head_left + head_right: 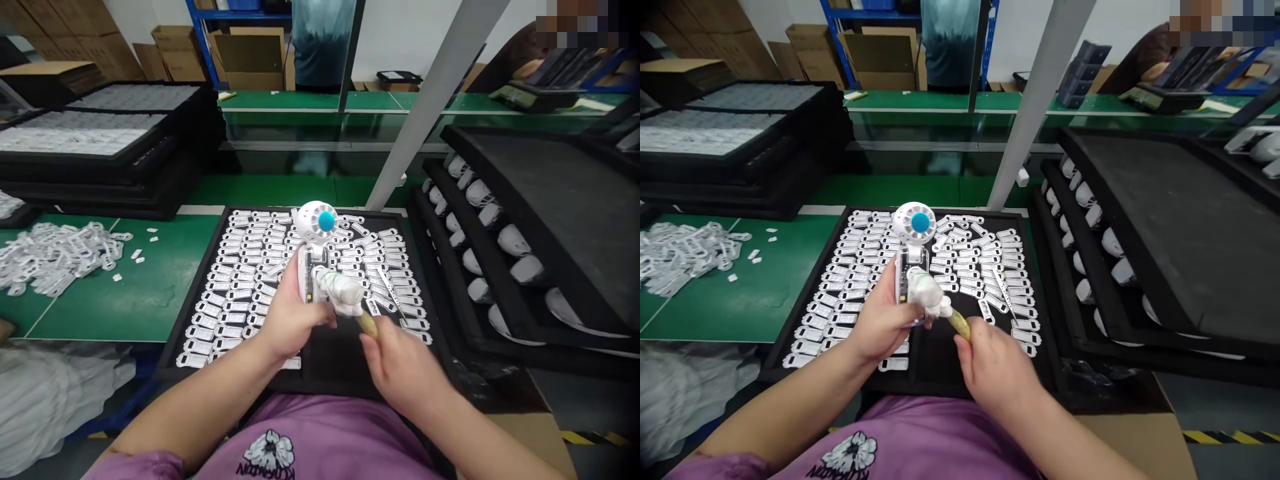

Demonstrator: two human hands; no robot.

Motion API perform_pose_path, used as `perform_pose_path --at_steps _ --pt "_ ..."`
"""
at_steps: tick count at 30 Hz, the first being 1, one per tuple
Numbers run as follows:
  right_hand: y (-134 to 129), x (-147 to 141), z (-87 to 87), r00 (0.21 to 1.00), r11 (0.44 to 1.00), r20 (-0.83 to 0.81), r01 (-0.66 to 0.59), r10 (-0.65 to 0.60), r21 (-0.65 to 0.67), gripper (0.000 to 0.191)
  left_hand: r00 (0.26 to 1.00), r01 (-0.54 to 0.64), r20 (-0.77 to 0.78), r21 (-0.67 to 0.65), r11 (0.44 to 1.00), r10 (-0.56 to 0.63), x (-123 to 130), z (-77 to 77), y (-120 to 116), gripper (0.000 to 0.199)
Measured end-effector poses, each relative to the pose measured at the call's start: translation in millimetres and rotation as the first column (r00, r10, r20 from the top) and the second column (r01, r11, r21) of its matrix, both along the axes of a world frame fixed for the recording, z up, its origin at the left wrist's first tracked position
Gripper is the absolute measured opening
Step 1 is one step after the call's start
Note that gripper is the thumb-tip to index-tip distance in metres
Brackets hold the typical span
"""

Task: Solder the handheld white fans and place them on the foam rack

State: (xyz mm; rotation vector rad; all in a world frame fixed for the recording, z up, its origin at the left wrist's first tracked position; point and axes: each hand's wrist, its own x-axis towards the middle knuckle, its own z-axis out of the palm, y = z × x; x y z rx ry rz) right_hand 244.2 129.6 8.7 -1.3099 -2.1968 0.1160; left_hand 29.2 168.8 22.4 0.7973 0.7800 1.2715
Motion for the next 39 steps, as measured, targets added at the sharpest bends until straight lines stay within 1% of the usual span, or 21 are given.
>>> perform_pose_path --at_steps 2,4,7,9,13,15,18,21,25,27,30,32,33,35,37,39 --pt "-2.9 -8.6 -6.6 0.997 0.997 -0.024 -0.076 0.077 0.03 0.019 1.0 0.005 0.004 0.011 1.0 -0.005 1.9 -0.4 -1.3 0.087" --pt "-4.5 -11.3 -8.1 0.993 0.991 -0.039 -0.105 0.109 0.077 0.02 1.0 0.022 0.019 0.027 0.999 -0.023 2.6 -0.5 -2.7 0.088" --pt "-3.7 -10.7 -3.8 0.994 0.992 -0.04 -0.099 0.102 0.075 0.019 0.999 0.033 0.025 0.059 0.998 -0.035 2.8 0.3 -4.1 0.081" --pt "-0.9 -10.7 0.4 0.993 0.993 -0.068 -0.098 0.102 0.063 0.019 0.999 0.049 0.015 0.056 0.997 -0.05 2.8 0.9 -5.0 0.077" --pt "2.8 -11.2 5.0 0.992 0.995 -0.08 -0.09 0.094 0.048 0.019 0.997 0.071 0.031 0.065 0.995 -0.074 2.4 1.6 -6.8 0.079" --pt "-0.2 -11.0 3.5 0.992 0.995 -0.075 -0.097 0.099 0.036 0.02 0.993 0.046 0.103 0.093 0.995 -0.055 2.4 2.3 -6.0 0.076" --pt "-9.6 -10.6 -2.5 0.99 0.991 -0.043 -0.134 0.134 0.002 0.019 0.973 -0.058 0.227 0.072 0.996 0.04 4.0 2.8 -1.2 0.06" --pt "-17.7 -9.5 -8.4 0.977 0.98 -0.07 -0.199 0.2 0.015 0.021 0.964 -0.106 0.248 0.009 0.994 0.1 7.8 1.5 4.5 0.05" --pt "-20.0 -6.5 -11.7 0.973 0.978 -0.106 -0.207 0.205 -0.008 0.018 0.962 -0.121 0.249 0.021 0.992 0.112 13.6 -1.5 8.0 0.046" --pt "-19.1 -4.8 -12.5 0.976 0.981 -0.102 -0.194 0.192 -0.013 0.018 0.965 -0.109 0.243 0.025 0.994 0.099 15.0 -3.2 8.9 0.047" --pt "-18.0 -0.5 -13.8 0.989 0.987 -0.063 -0.137 0.133 -0.08 0.015 0.967 -0.118 0.227 -0.009 0.993 0.117 14.7 -6.0 9.5 0.046" --pt "-17.5 4.6 -14.8 0.986 0.99 -0.127 -0.12 0.11 -0.07 0.015 0.971 -0.063 0.229 -0.022 0.998 0.066 13.4 -6.9 8.2 0.04" --pt "-16.9 7.9 -15.2 0.982 0.993 -0.163 -0.104 0.094 -0.053 0.016 0.974 -0.031 0.225 -0.009 0.999 0.032 12.7 -6.6 6.8 0.037" --pt "-14.4 15.5 -15.9 0.981 0.998 -0.19 -0.047 0.041 -0.032 0.017 0.98 0.026 0.197 0.05 0.998 -0.036 11.7 -4.0 3.4 0.041" --pt "-9.4 24.3 -17.5 0.992 0.998 -0.127 0.013 -0.02 -0.059 0.019 0.984 0.05 0.166 0.091 0.995 -0.065 11.6 1.3 0.3 0.047" --pt "-2.5 33.8 -21.0 0.996 0.991 0.004 0.087 -0.088 -0.105 0.021 0.988 0.057 0.135 0.109 0.992 -0.071 12.1 7.5 -0.6 0.05"
